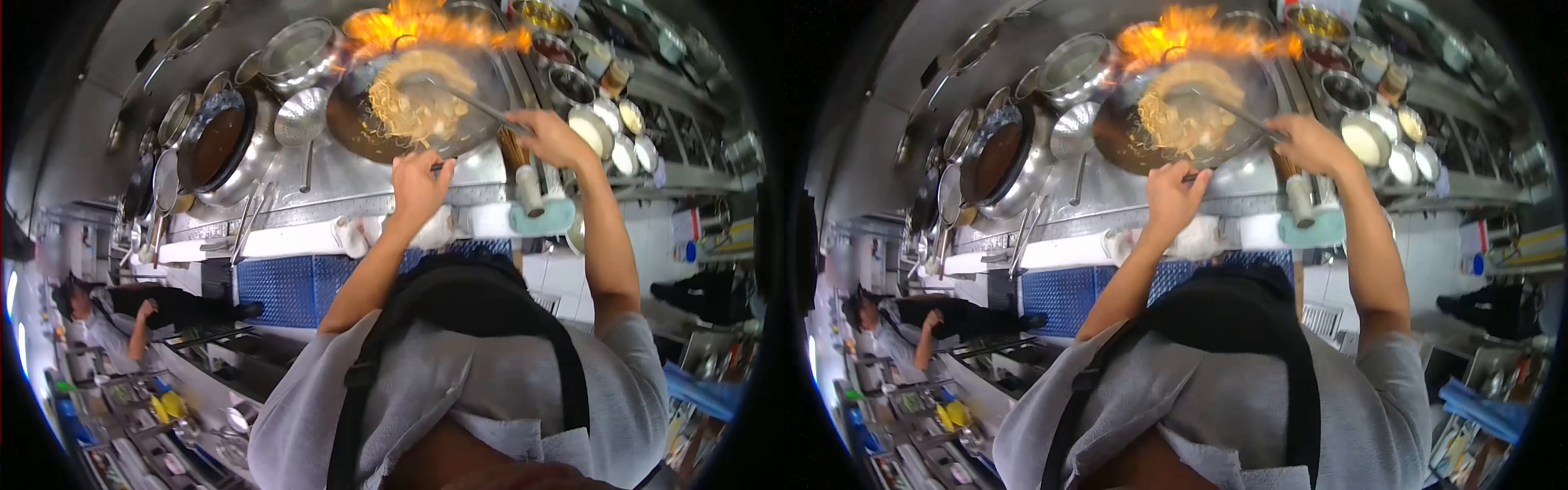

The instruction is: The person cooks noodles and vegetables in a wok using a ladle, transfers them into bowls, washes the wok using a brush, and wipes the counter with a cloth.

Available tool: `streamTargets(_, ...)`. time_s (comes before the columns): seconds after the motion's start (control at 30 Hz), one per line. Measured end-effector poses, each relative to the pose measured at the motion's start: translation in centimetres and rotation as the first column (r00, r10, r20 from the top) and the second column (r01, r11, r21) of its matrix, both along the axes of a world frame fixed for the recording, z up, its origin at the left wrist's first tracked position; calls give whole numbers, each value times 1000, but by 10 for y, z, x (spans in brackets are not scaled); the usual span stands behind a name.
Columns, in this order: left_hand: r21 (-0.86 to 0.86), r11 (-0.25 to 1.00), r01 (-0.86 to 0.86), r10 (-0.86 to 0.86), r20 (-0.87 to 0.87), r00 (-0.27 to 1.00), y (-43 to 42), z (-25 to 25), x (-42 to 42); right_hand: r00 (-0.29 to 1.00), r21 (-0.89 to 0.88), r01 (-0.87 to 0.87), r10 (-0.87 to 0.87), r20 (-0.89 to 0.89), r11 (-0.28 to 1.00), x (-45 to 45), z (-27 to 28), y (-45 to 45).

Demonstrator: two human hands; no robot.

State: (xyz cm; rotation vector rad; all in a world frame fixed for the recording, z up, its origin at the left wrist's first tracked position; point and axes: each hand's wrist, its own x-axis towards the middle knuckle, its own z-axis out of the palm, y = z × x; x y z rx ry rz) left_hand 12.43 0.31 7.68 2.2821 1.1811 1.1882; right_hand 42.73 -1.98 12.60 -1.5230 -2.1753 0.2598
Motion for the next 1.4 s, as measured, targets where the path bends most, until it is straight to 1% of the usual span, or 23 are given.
streamTargets(0.07,-61,998,33,-36,-45,998,-32,10,-11,979,-295,30,-87,-185,955,-29,27,-9)
streamTargets(0.1,14,999,45,-45,-43,998,-22,5,-11,987,-396,41,-99,-128,917,-27,44,-17)
streamTargets(0.17,-89,994,66,-60,69,996,18,-4,0,997,-570,65,-78,2,819,-33,74,-31)
streamTargets(0.2,-128,989,78,-61,132,989,32,-7,3,996,-541,51,-82,-32,839,-32,76,-37)
streamTargets(0.27,-121,992,-23,32,70,997,35,-18,6,990,-486,30,-92,-105,874,-20,78,-53)
streamTargets(0.3,-116,991,-67,72,36,997,36,-25,7,997,-414,73,-83,-6,907,-22,73,-53)
streamTargets(0.4,21,1000,18,-17,-18,1000,-21,-47,-13,983,-305,129,-161,-83,944,-31,40,-45)
streamTargets(0.43,-175,984,20,-31,-60,998,-50,-28,-22,984,-274,88,-127,-129,958,-25,26,-44)
streamTargets(0.57,133,991,11,-7,-35,999,-19,12,-19,921,-602,23,-251,-297,798,-6,91,-79)
streamTargets(0.67,-67,997,25,-22,42,999,51,-1,2,870,-675,-50,-300,-392,736,12,97,-92)
streamTargets(0.73,-63,998,-24,27,56,998,50,-37,13,917,-705,46,-310,-251,708,-4,86,-80)
streamTargets(0.83,54,997,-48,48,19,999,15,-60,5,952,-399,119,-218,-213,909,-15,6,-56)
streamTargets(0.87,-28,1000,-12,11,-27,1000,-6,-62,-7,921,-364,119,-239,-306,924,-17,-8,-52)
streamTargets(0.97,17,999,39,-38,-64,997,-19,-44,-25,839,-567,241,-463,-287,788,-17,32,-84)
streamTargets(1.0,40,998,46,-43,-75,996,-18,-36,-27,822,-544,179,-429,-375,820,1,35,-97)
streamTargets(1.07,15,1000,1,-1,-12,1000,19,-30,-17,838,-611,208,-461,-291,764,24,77,-121)
streamTargets(1.13,4,1000,-3,2,20,1000,68,-57,-4,851,-680,273,-500,-158,680,39,104,-127)
streamTargets(1.2,16,1000,-21,20,11,1000,95,-75,3,918,-541,241,-371,-144,806,58,85,-114)
streamTargets(1.23,-41,999,-11,9,-41,999,100,-80,3,968,-414,225,-250,-5,882,60,76,-99)
streamTargets(1.27,-97,995,-2,-7,-89,996,104,-84,3,940,-486,306,-340,19,819,62,65,-82)
streamTargets(1.3,-159,987,5,-27,-138,990,103,-83,2,956,-379,288,-286,63,879,72,42,-65)
streamTargets(1.37,38,999,-15,16,-38,999,85,-78,-6,899,-398,414,-437,34,819,62,7,-39)
streamTargets(1.4,130,991,-30,29,10,1000,69,-78,-14,916,-290,377,-401,-26,880,59,-20,-27)
